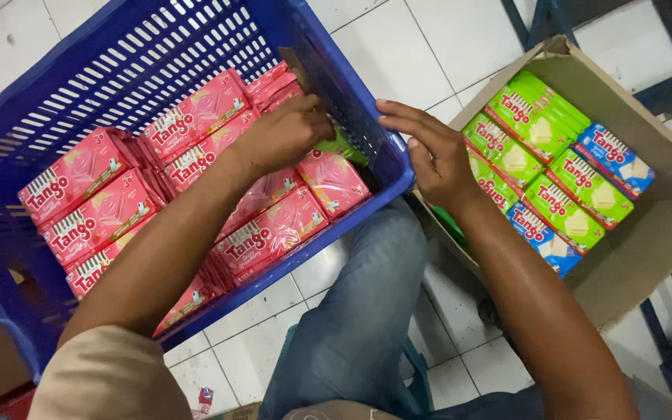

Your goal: The person transfers small packs of Tango biscuits from a blue plastic basket into a cardboard box. They pick up packs one by one or in small groups and place them into the box, arranging them in neat rows. The process continues until the box is filled.

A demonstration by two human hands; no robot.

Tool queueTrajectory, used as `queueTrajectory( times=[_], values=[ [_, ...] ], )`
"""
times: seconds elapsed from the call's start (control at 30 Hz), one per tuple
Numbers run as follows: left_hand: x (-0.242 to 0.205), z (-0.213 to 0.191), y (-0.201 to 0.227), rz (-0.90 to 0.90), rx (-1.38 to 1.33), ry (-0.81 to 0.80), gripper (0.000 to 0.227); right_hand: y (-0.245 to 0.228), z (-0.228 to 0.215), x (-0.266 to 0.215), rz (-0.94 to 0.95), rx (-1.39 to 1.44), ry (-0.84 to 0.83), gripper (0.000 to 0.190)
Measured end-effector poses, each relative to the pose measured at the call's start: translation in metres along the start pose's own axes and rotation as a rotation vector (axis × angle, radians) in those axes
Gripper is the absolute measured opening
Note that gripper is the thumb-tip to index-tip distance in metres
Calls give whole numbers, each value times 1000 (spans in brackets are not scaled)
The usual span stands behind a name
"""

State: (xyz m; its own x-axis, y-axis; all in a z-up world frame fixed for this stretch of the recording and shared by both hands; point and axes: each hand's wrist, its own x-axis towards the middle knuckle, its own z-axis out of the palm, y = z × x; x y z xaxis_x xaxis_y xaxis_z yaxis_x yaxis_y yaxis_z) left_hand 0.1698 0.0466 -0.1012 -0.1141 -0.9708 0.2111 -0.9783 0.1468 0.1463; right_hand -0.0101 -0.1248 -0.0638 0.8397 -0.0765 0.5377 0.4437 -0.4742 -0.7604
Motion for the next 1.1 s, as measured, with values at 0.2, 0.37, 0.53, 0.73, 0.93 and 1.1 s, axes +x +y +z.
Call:
queueTrajectory(
  times=[0.2,0.37,0.53,0.73,0.93,1.1],
  values=[
    [15,-72,8,-83,-121,-41,29,-14,-6,0,61,-60,-66,34],
    [14,-158,40,-255,-266,-83,23,-22,-2,-9,183,-68,-96,40],
    [-2,-206,81,-670,-413,16,26,-48,13,-33,209,-53,121,59],
    [26,-190,143,-485,-698,256,23,-73,-4,-86,355,463,567,42],
    [107,-96,183,-391,-1031,514,28,-57,-87,-162,511,437,776,32],
    [161,14,175,-691,-1186,379,36,-24,-119,-219,704,578,951,33]
  ],
)
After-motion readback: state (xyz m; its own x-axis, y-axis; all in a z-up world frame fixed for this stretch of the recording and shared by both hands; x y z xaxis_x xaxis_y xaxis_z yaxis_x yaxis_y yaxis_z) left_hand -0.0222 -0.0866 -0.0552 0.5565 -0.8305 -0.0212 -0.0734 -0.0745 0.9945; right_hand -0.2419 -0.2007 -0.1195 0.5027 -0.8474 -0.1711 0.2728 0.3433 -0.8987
